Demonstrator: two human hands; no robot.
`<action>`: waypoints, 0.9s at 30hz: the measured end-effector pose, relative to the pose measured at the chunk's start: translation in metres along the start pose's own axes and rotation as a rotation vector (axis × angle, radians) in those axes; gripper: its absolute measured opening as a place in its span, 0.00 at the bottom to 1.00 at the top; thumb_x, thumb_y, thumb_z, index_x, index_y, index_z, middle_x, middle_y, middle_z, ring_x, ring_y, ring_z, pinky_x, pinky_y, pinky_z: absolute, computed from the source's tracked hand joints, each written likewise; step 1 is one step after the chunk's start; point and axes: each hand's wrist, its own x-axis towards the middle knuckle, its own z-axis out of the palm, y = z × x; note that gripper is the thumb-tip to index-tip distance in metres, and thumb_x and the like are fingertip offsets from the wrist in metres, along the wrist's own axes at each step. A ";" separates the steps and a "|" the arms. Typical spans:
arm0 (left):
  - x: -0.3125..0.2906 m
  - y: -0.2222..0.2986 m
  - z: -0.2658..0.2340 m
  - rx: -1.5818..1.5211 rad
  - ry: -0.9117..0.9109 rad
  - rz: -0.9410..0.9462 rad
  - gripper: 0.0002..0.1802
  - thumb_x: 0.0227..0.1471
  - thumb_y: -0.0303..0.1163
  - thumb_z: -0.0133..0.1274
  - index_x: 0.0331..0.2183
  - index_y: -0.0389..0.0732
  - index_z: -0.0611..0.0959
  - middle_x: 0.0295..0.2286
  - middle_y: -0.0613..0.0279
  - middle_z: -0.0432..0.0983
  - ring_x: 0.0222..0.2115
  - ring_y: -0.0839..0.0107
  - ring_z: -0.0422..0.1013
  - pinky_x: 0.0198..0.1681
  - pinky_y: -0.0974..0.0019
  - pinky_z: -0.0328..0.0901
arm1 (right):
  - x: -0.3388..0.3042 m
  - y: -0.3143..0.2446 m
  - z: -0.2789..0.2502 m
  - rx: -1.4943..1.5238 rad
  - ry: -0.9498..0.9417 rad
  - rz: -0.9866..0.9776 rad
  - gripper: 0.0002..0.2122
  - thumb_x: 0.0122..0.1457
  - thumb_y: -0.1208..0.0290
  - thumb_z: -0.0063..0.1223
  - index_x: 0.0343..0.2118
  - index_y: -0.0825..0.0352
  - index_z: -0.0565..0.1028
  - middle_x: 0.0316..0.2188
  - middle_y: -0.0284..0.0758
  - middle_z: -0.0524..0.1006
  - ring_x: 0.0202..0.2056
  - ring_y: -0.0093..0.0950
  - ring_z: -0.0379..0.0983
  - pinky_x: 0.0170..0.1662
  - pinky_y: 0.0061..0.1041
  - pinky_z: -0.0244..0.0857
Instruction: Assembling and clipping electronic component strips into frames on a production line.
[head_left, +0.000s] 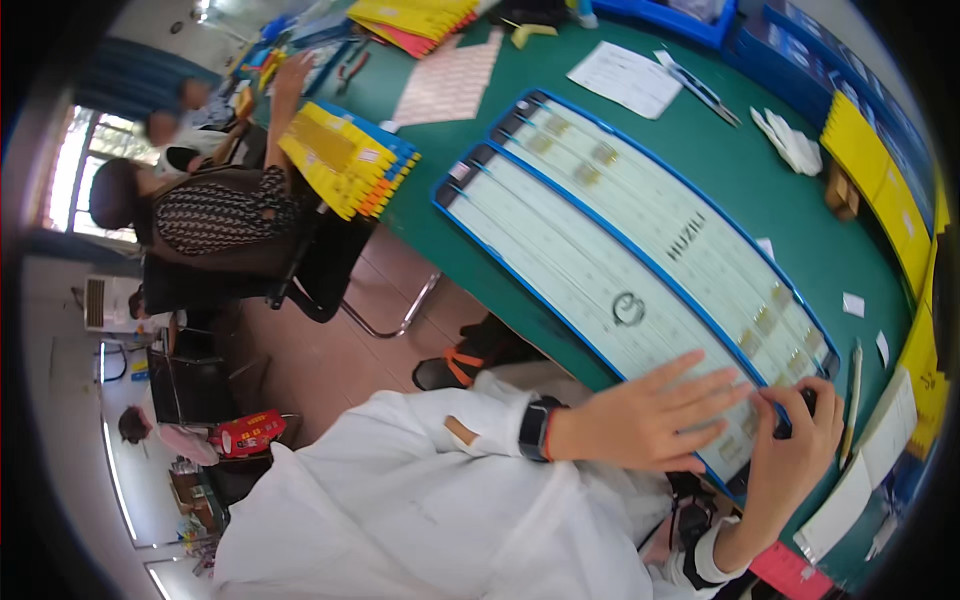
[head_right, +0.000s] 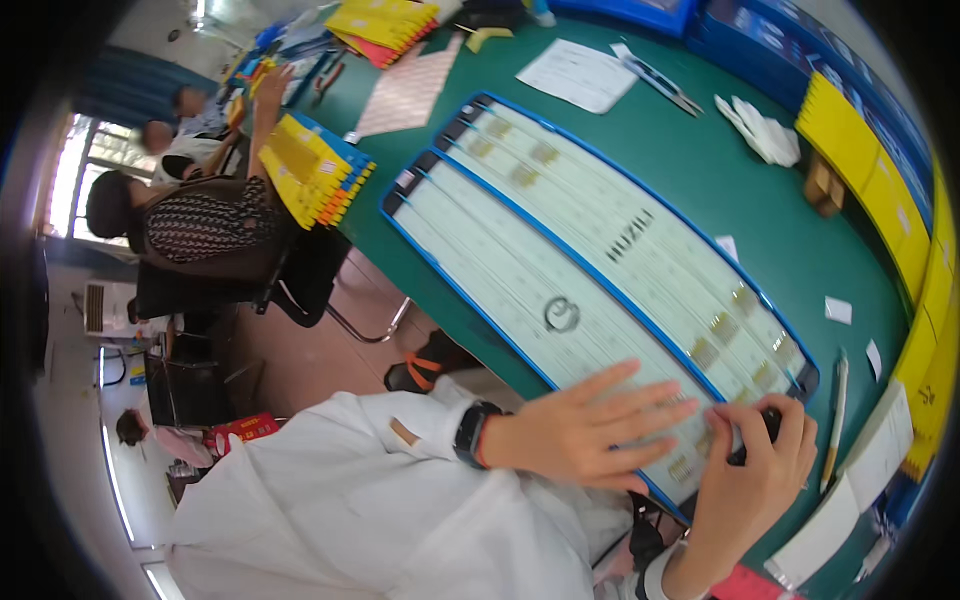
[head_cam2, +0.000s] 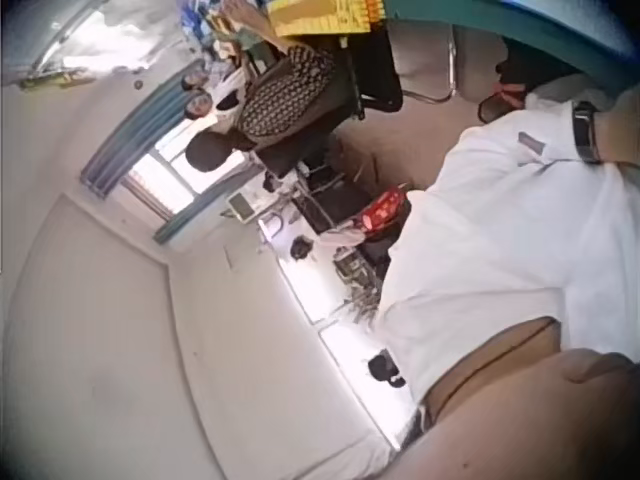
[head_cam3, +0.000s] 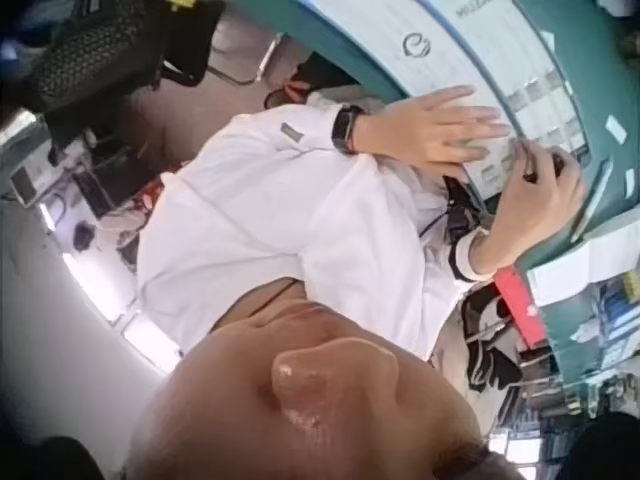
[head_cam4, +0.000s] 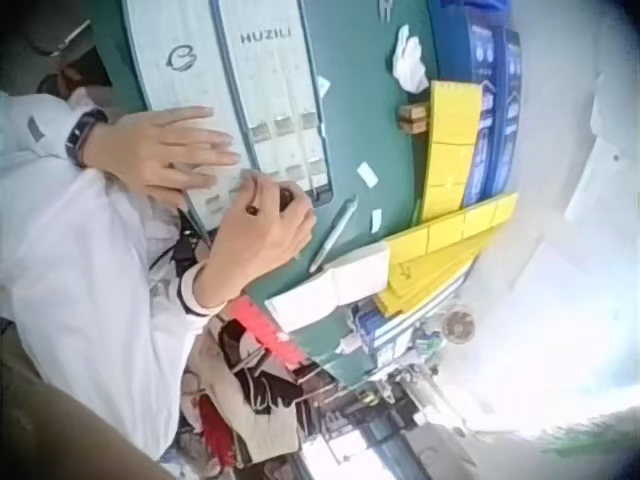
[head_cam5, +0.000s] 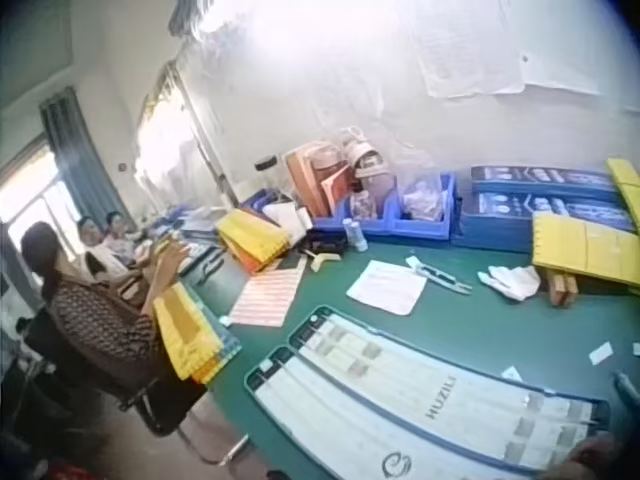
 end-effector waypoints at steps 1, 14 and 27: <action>0.001 0.004 0.007 0.003 0.007 -0.005 0.22 0.49 0.50 0.51 0.38 0.43 0.78 0.53 0.54 0.64 0.56 0.58 0.60 0.60 0.46 0.49 | 0.000 0.006 0.003 -0.033 -0.018 0.001 0.06 0.42 0.77 0.59 0.26 0.63 0.76 0.34 0.32 0.70 0.38 0.34 0.67 0.40 0.32 0.59; -0.021 -0.035 -0.044 0.252 -0.137 0.047 0.21 0.50 0.52 0.50 0.39 0.49 0.80 0.52 0.58 0.67 0.54 0.61 0.63 0.58 0.48 0.53 | 0.005 -0.033 0.044 0.069 0.174 -0.037 0.07 0.38 0.77 0.62 0.23 0.62 0.75 0.29 0.32 0.69 0.33 0.32 0.68 0.35 0.30 0.60; -0.020 -0.034 -0.037 0.265 -0.094 0.060 0.19 0.50 0.52 0.50 0.38 0.50 0.81 0.51 0.61 0.69 0.53 0.63 0.63 0.58 0.51 0.55 | 0.002 -0.031 0.052 0.019 0.121 -0.032 0.06 0.41 0.78 0.61 0.22 0.63 0.74 0.30 0.29 0.70 0.33 0.29 0.67 0.33 0.28 0.59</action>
